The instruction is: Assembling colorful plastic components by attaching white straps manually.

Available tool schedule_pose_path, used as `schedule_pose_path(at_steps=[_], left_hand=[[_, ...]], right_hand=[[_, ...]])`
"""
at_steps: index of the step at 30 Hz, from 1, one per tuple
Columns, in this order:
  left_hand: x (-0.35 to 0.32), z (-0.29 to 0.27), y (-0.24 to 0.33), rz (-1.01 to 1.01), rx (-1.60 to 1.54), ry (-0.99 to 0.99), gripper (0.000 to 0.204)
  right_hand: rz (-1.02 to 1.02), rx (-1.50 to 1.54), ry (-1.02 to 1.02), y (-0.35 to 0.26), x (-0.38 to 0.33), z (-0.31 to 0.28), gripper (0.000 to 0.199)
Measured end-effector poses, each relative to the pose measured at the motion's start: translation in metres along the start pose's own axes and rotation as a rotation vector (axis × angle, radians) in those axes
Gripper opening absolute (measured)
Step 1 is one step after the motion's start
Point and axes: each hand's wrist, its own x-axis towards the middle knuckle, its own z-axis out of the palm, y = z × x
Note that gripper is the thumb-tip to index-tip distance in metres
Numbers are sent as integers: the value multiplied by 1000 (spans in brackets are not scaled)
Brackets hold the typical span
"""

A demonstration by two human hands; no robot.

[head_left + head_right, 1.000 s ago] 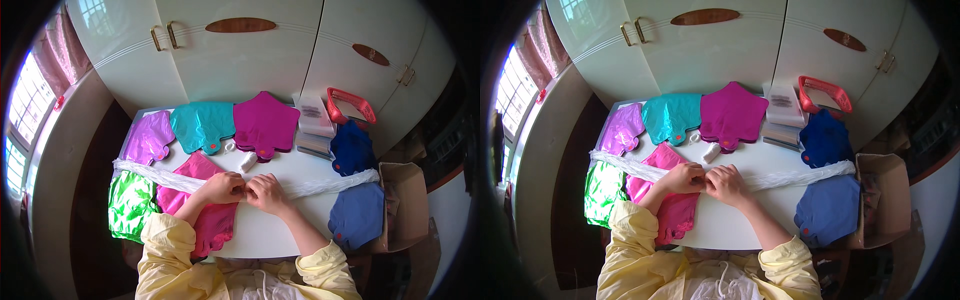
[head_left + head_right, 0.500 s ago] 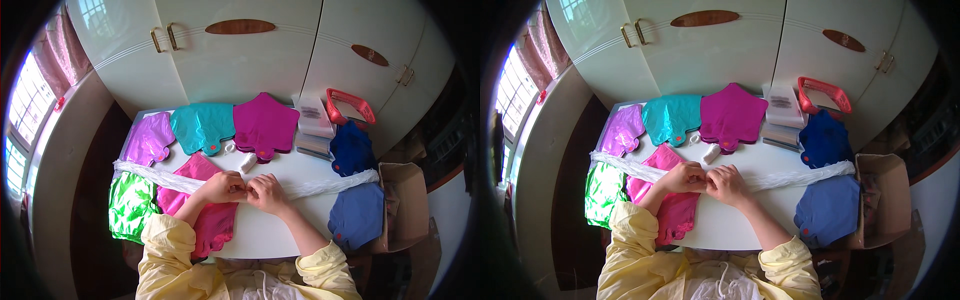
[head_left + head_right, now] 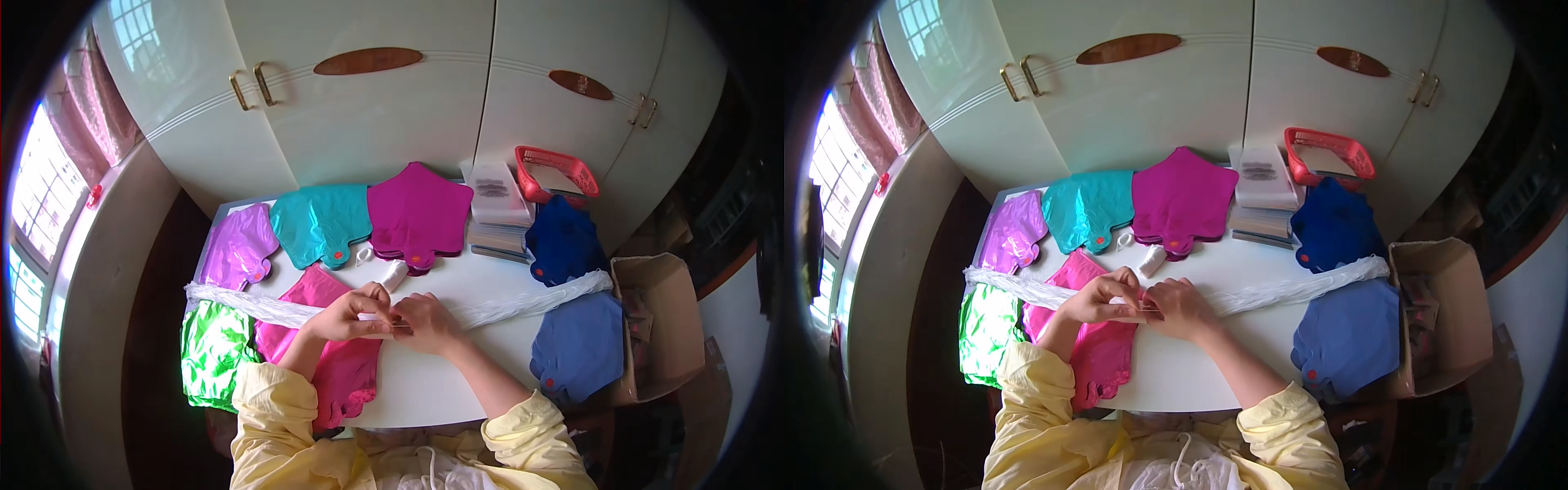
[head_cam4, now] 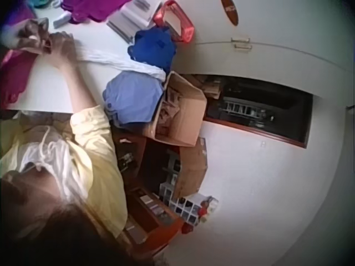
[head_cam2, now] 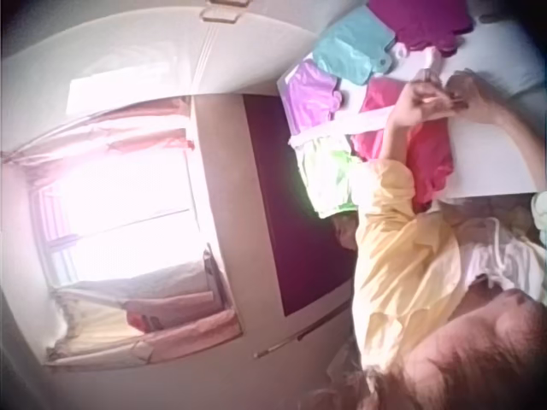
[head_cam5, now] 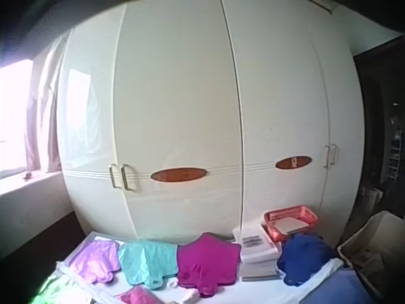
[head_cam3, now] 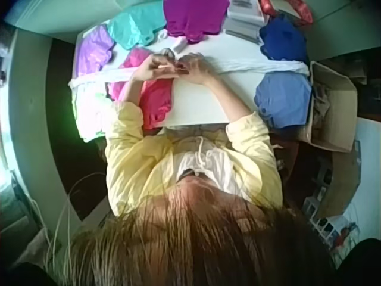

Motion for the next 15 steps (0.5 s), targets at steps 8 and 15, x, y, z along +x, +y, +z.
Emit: schedule_pose_path(at_steps=[8, 15], left_hand=[[-1, -10, 46, 42, 56, 84, 9], [24, -12, 97, 76, 105, 268, 5]], right_hand=[[22, 27, -25, -3, 1, -4, 19], [41, 278, 4, 1, 0, -10, 32]])
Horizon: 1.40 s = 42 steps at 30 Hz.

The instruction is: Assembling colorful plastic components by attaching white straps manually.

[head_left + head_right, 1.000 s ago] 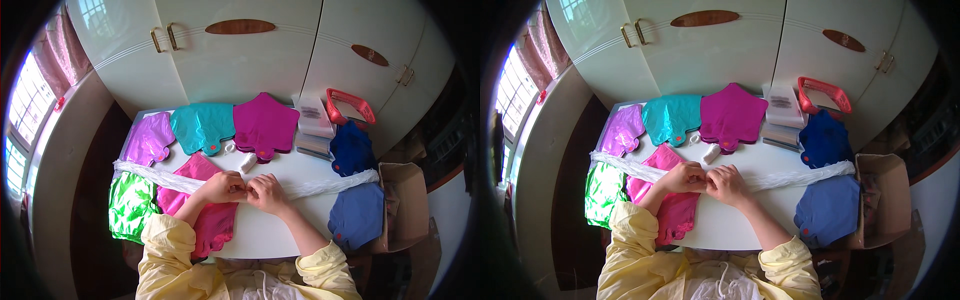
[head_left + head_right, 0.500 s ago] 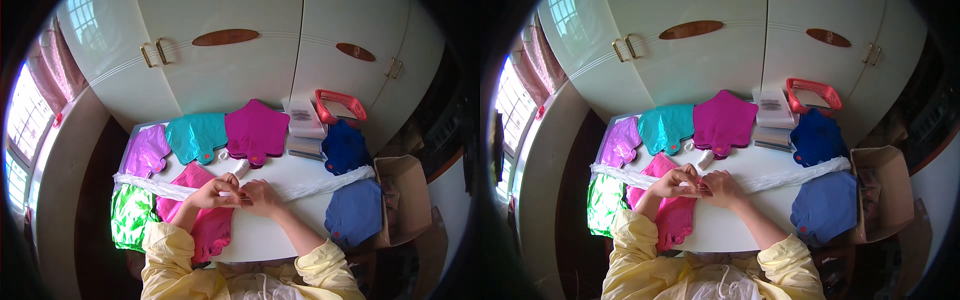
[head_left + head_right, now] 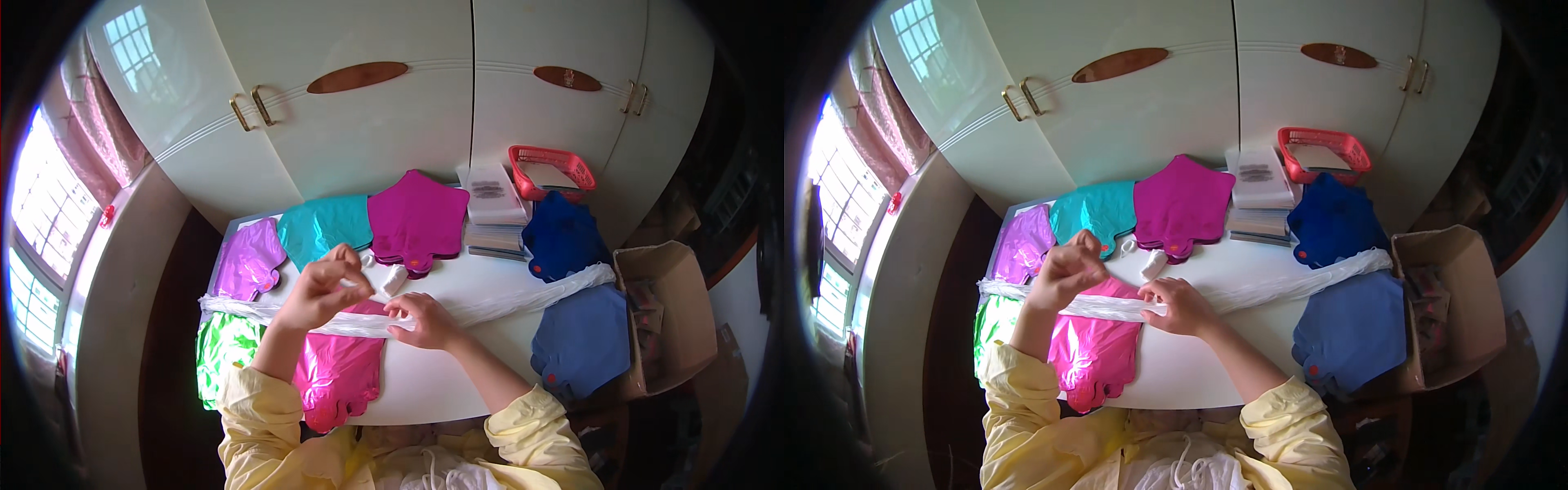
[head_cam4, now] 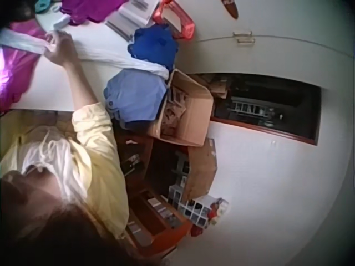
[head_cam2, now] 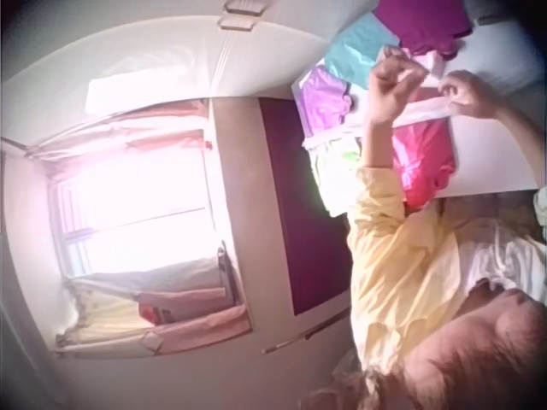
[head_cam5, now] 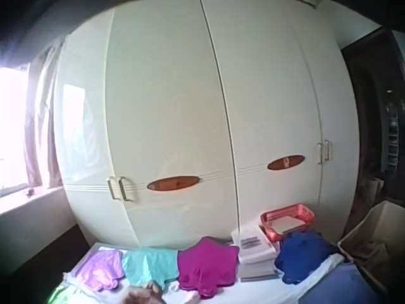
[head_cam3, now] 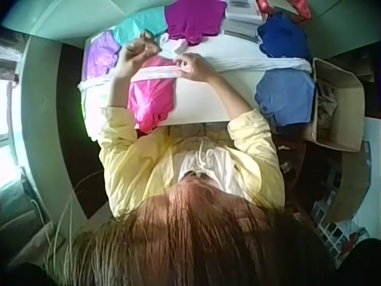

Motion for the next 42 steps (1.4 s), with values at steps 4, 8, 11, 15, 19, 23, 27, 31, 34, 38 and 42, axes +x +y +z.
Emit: schedule_pose_path(at_steps=[4, 8, 11, 15, 19, 23, 27, 31, 34, 38, 42], left_hand=[[19, 31, -4, 10, 73, 75, 4], [45, 82, -25, 161, 195, 1, 4], [52, 117, -37, 123, 133, -6, 5], [56, 140, -34, 60, 72, -64, 6], [58, 134, -39, 165, 194, -56, 5], [48, 96, -30, 44, 460, 51, 8], [44, 52, 5, -69, 450, 84, 8], [37, 27, 36, -171, 447, -6, 8], [33, 16, 57, -246, 239, 37, 12], [37, 6, 95, -112, -161, 69, 21], [33, -14, 120, 249, -451, 106, 23]], right_hand=[[32, 259, -42, -5, 5, 2, 42], [-43, 333, 8, 21, -5, 11, 58], [-120, 580, -50, 29, 0, 21, 45], [-91, 506, -136, 56, -5, 20, 43], [-51, 338, -48, 58, -18, 28, 36], [24, 530, -136, 26, -9, 14, 23], [133, 673, -103, 10, -3, 4, 21], [97, 650, -40, 18, -4, 8, 24], [95, 616, -94, 18, -3, 9, 21], [62, 617, -88, 20, -4, 9, 18], [79, 586, -112, 18, -3, 7, 19]])
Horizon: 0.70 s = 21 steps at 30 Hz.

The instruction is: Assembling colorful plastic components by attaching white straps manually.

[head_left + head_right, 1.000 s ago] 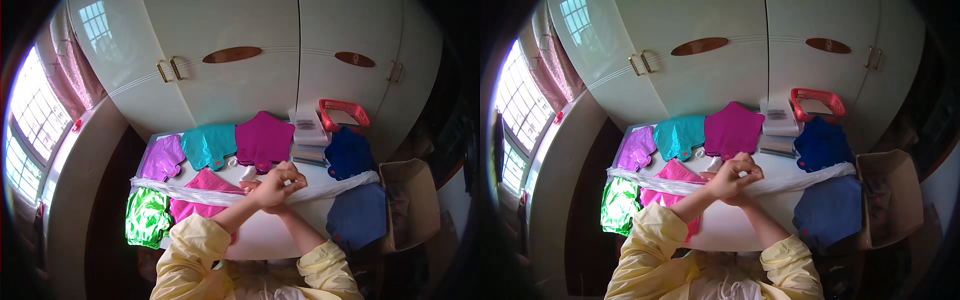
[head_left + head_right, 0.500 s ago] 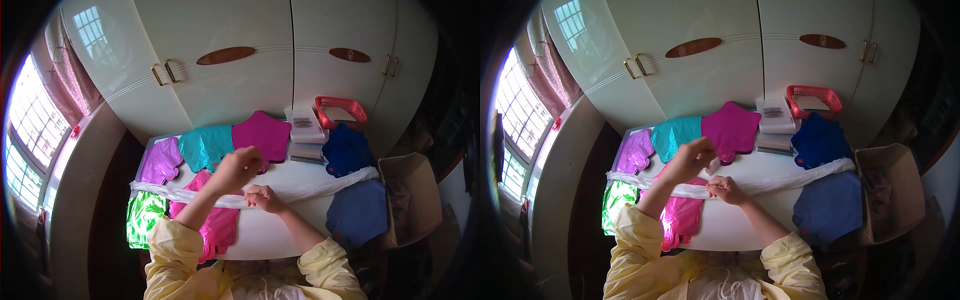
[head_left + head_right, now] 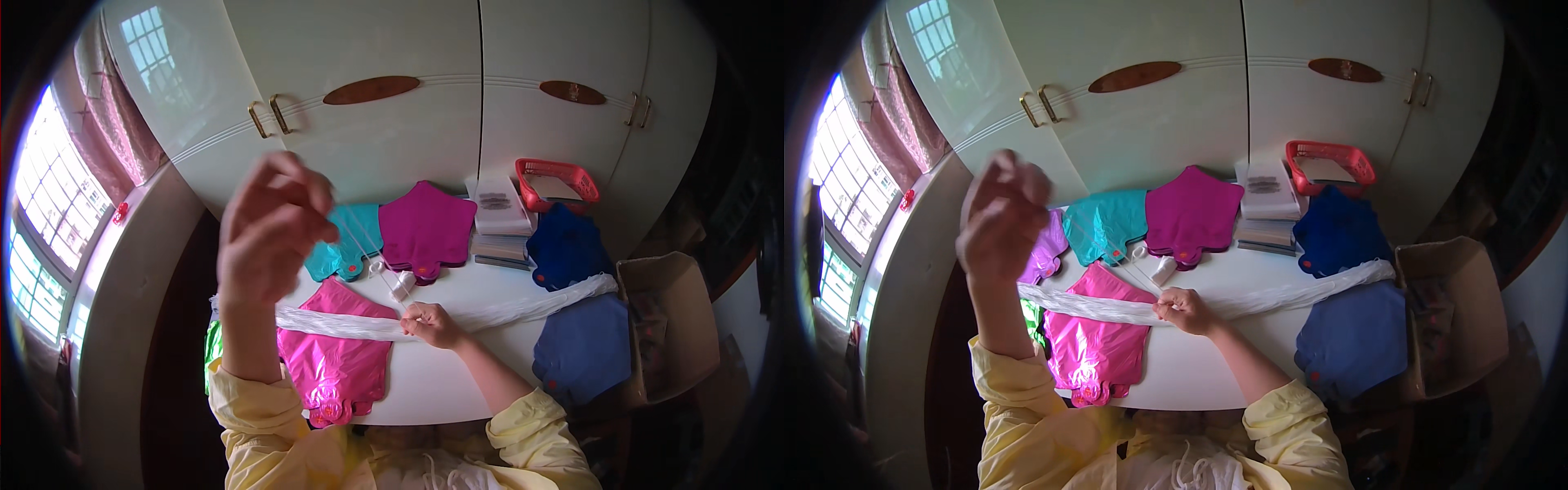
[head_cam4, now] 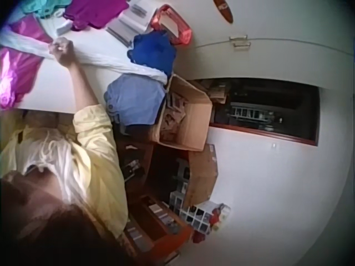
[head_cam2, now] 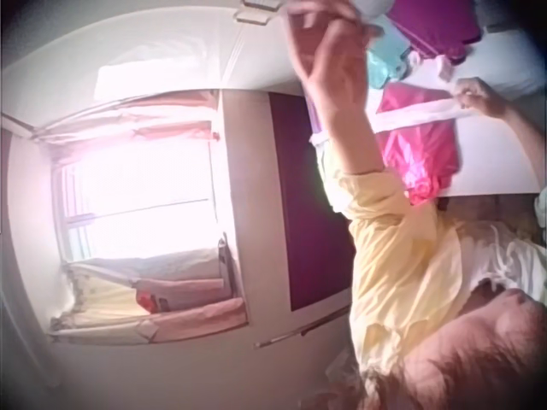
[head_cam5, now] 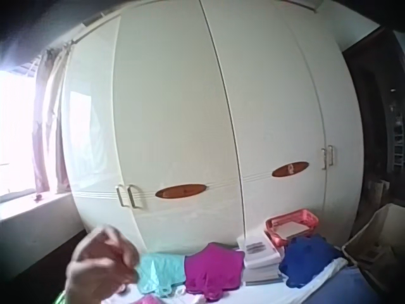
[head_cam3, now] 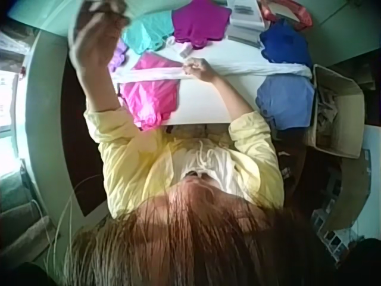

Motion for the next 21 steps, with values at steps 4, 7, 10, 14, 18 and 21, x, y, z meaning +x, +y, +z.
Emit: schedule_pose_path(at_steps=[4, 7, 10, 14, 18, 21], left_hand=[[2, -8, 18, 330, -247, 69, 29], [-1, -19, 0, 205, -138, 195, 25], [-11, -15, -33, -263, 140, 195, 22], [-43, -23, -95, -426, 392, -150, 19], [-70, -32, -159, -424, 480, -220, 13], [-77, -36, -173, -379, 299, -62, 11]], right_hand=[[31, -82, -13, 5, -1, -4, 23], [-184, -227, 62, 0, 3, -3, 21], [-261, -165, 203, -8, 1, -9, 37], [-344, 71, 416, -13, 9, -11, 68], [-237, 405, 310, -27, 10, 8, 81], [-20, 513, 157, -26, 5, 13, 62]])
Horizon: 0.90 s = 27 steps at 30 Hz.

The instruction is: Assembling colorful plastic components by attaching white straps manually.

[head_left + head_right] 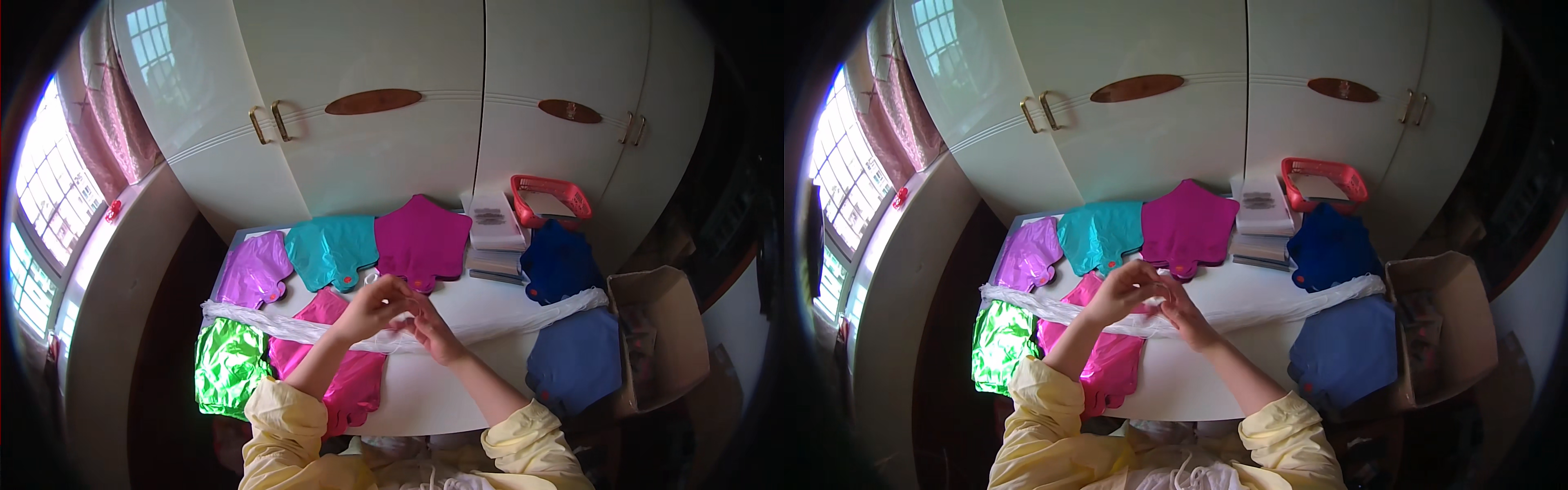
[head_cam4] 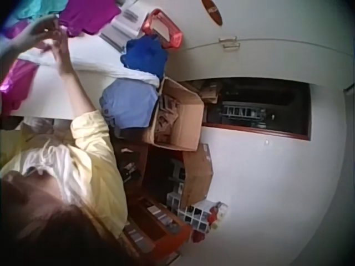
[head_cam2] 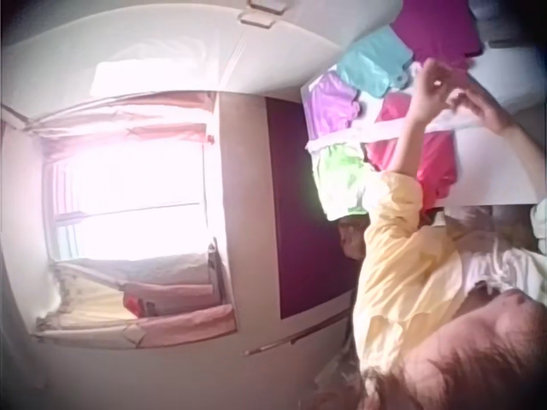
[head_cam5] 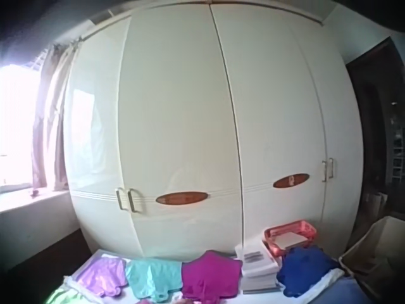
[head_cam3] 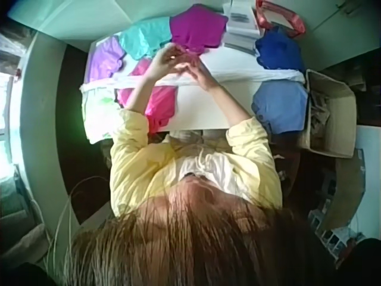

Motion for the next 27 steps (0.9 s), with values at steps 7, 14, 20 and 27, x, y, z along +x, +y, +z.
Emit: schedule_pose_path(at_steps=[7, 14, 20, 27], left_hand=[[-11, -13, -33, -274, -174, 198, 13], [-17, -12, -47, -378, -352, 203, 19], [-25, -9, -48, -244, -645, 120, 15], [-23, -3, -46, -123, -610, 260, 8]], right_hand=[[92, -335, 201, -7, 1, -11, 25], [15, -545, 250, -11, 2, -14, 21], [-90, -740, 332, 3, 6, -19, 22], [-39, -848, 328, -5, 5, -9, 25]])
